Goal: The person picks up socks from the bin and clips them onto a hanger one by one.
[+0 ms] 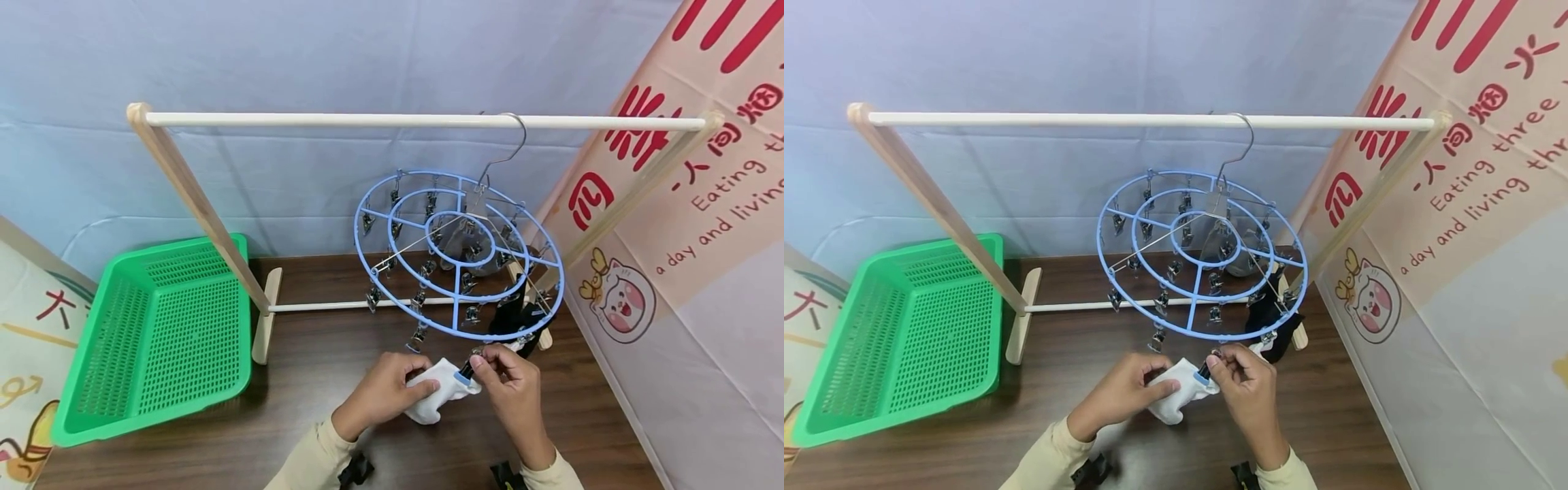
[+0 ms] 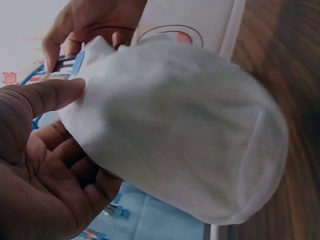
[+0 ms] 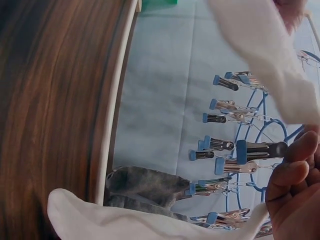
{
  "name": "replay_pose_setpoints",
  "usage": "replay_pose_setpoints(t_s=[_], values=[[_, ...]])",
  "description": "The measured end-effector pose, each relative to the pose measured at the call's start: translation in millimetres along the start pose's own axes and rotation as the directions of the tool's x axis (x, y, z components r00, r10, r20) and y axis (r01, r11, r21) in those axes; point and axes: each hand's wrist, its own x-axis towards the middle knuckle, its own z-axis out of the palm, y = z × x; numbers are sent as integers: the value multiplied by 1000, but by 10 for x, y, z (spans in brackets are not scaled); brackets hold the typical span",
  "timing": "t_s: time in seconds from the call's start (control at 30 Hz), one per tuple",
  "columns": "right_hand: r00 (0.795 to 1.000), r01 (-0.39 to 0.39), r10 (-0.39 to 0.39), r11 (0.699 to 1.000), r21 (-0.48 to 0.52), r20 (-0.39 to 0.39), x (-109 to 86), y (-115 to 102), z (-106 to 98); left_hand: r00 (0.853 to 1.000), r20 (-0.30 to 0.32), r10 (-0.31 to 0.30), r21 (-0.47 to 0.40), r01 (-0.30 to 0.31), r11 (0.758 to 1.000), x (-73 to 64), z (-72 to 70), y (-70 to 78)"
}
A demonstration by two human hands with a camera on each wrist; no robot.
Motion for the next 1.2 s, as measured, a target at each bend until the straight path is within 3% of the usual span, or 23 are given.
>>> replay_pose_setpoints(t_s=[0.23,0.4,0.63,0.87,1.03,1.2], values=[[998,-42,44,998,56,-38,20,-221,75,999,-44,12,158,-5,987,-37,75,-116],[996,-70,73,996,58,-55,-9,-190,97,998,-56,-9,242,22,970,-83,82,-174],[998,-45,49,995,89,-43,-54,-144,134,993,-116,-37,264,67,962,-188,70,-286],[997,-67,66,997,-30,-31,-95,-144,134,986,-166,-26,277,72,958,-339,-5,-428],[994,-108,105,991,-73,-44,-187,-131,119,973,-231,2,322,74,944,-472,-50,-496],[989,-141,134,985,-97,-69,-302,-89,104,945,-321,55,346,63,936,-630,-83,-583]])
